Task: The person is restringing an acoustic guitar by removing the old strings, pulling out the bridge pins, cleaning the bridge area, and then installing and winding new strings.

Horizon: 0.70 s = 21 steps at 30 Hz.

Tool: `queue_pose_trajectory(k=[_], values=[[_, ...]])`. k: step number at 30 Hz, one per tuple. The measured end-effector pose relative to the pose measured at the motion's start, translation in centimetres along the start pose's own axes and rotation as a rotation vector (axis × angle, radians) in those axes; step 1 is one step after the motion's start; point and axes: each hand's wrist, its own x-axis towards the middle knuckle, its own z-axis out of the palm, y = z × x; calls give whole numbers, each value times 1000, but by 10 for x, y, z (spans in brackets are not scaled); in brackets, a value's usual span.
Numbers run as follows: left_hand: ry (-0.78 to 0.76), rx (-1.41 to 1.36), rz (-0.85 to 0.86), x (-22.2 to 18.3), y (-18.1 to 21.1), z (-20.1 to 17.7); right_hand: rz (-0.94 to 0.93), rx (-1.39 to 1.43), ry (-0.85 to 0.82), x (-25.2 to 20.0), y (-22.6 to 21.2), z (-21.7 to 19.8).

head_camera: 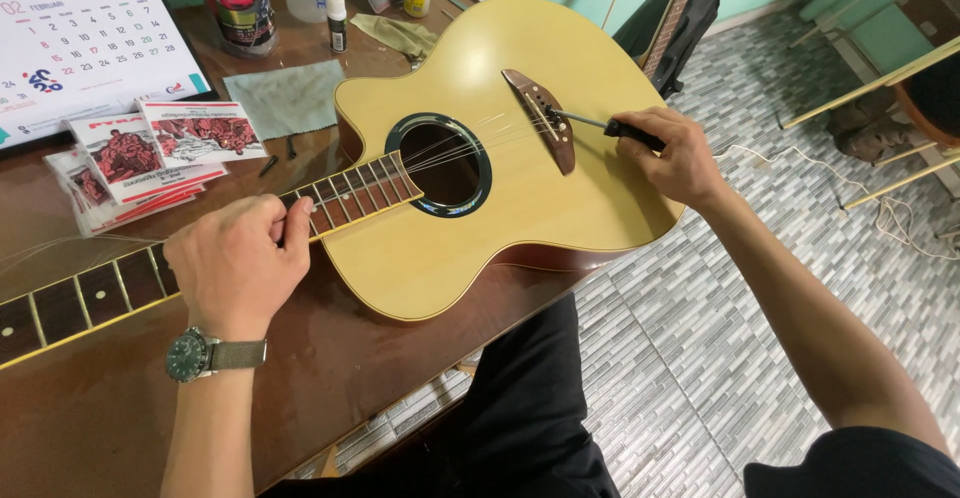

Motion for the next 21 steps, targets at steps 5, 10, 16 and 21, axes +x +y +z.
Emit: queue_pose_trajectory(k=[5,10,16,21], values=[[18,-5,21,-1,-2,1,-34,-172,-1,3,-1,11],[-3,-28,-2,0,0,-1,-162,-428,20,7,-3,29],[-13,15,-2,-1,-1,1,-128,-462,93,4,-12,32],[19,10,25,-1,-2,3,-142,-517,112,7,-21,32]])
